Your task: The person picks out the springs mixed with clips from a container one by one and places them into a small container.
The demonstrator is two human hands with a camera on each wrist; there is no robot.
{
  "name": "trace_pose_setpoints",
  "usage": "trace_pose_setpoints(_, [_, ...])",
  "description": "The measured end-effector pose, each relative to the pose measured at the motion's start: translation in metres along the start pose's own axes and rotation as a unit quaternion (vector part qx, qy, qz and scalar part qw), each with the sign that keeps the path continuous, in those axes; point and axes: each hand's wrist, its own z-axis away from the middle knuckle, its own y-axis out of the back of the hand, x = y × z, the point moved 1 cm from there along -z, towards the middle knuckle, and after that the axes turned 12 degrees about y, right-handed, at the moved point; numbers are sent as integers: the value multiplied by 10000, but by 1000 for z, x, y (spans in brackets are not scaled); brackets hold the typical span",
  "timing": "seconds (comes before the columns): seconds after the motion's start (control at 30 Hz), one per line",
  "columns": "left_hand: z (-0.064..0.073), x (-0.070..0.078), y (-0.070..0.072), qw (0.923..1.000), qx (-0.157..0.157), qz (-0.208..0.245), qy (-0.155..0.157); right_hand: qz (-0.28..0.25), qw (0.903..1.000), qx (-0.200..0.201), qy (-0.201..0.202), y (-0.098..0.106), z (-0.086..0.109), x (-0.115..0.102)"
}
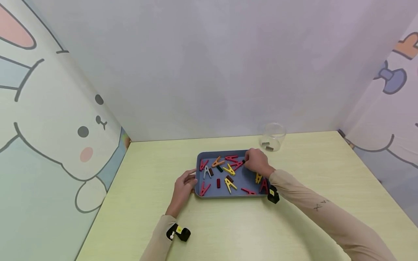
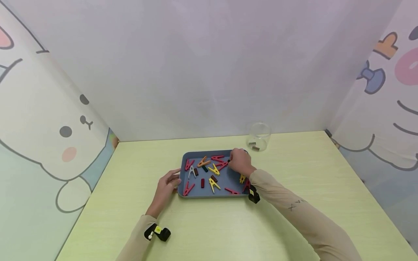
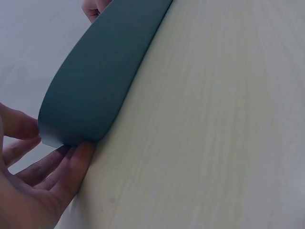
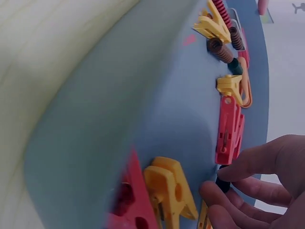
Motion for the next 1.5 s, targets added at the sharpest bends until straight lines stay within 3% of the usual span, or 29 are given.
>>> trace_pose_setpoints(0.2, [0, 0, 1, 10000, -12, 21, -47, -66, 9998, 186, -81, 9, 0, -3])
trace_pose_setpoints(0.47, [0, 0, 1, 10000, -31, 20, -39, -669, 9959, 501, 348, 15, 2, 2])
trace_pose_setpoints(0.6, [1, 0, 1, 10000, -16, -11, -54, -969, 9924, 654, 378, 20, 4, 1])
trace_pose_setpoints(0.8, [0, 1, 0, 10000, 17, -2, -6, -991, 9909, 813, 409, 26, 9, 0])
trace_pose_setpoints(1.5, [2, 1, -1, 10000, 15, -26, 5, -1259, 9883, 812, 285, 41, 18, 4])
